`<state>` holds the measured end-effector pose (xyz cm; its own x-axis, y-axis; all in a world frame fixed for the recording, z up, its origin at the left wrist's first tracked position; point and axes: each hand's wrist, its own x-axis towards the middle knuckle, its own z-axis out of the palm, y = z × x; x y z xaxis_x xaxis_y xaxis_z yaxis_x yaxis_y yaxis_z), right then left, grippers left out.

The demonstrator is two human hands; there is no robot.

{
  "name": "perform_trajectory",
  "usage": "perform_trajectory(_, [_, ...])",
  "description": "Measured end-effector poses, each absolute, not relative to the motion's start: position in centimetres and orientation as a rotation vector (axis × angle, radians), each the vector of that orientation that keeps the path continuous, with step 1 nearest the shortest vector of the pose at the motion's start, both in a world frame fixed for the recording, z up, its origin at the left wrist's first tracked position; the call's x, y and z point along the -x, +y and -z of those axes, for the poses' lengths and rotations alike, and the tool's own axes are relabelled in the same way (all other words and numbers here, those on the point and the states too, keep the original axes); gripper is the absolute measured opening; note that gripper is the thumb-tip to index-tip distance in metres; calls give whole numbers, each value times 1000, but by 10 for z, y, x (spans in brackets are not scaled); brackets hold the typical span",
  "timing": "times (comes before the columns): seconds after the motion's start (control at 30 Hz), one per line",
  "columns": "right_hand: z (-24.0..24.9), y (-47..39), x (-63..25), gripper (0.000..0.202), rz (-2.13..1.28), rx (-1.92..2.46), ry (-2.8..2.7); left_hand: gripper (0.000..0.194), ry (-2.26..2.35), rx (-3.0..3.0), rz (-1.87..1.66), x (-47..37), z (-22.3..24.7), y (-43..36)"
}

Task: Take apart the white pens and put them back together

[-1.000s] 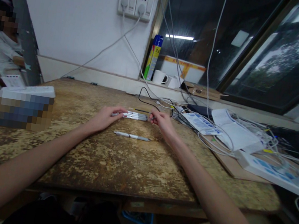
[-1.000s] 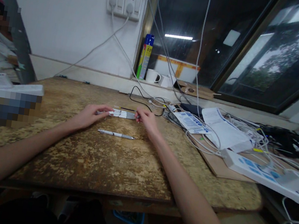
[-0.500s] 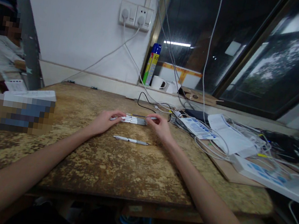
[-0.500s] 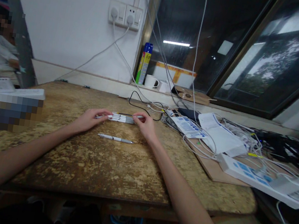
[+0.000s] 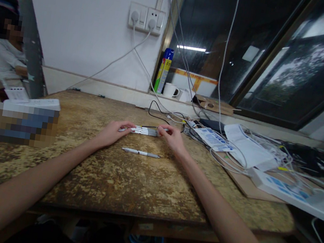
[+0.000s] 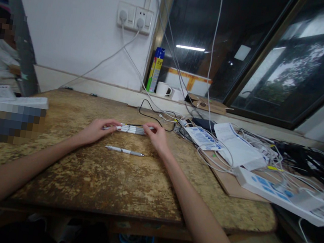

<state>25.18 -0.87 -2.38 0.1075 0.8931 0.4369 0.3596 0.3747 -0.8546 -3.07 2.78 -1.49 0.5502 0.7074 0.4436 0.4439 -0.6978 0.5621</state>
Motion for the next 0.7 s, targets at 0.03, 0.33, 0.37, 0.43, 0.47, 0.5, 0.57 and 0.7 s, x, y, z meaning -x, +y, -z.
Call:
perform_trajectory(0.03, [23, -9, -251, 39, -576, 1196, -1480, 41, 942, -2405, -940, 31, 15, 28])
perform_trajectory(0.33, [29, -9, -254, 47, -806, 1191, -1353, 40, 926, -2385, -939, 30, 13, 24])
perform_trajectory(0.37, [29, -9, -255, 46, -818, 1189, -1332, 40, 923, -2382, -936, 30, 13, 24])
perform_trajectory(0.43, [29, -9, -255, 46, -831, 1182, -1304, 40, 911, -2379, -936, 30, 12, 24])
perform_trajectory(0.47, [29, -9, -255, 46, -836, 1180, -1296, 40, 906, -2378, -938, 30, 12, 24])
perform_trajectory(0.5, [29, -9, -255, 46, -840, 1177, -1291, 40, 905, -2375, -941, 30, 13, 25])
perform_trajectory(0.57, [28, -10, -254, 46, -845, 1177, -1285, 41, 910, -2358, -943, 30, 14, 27])
perform_trajectory(0.7, [27, -11, -253, 48, -859, 1167, -1279, 40, 872, -2317, -954, 31, 18, 33])
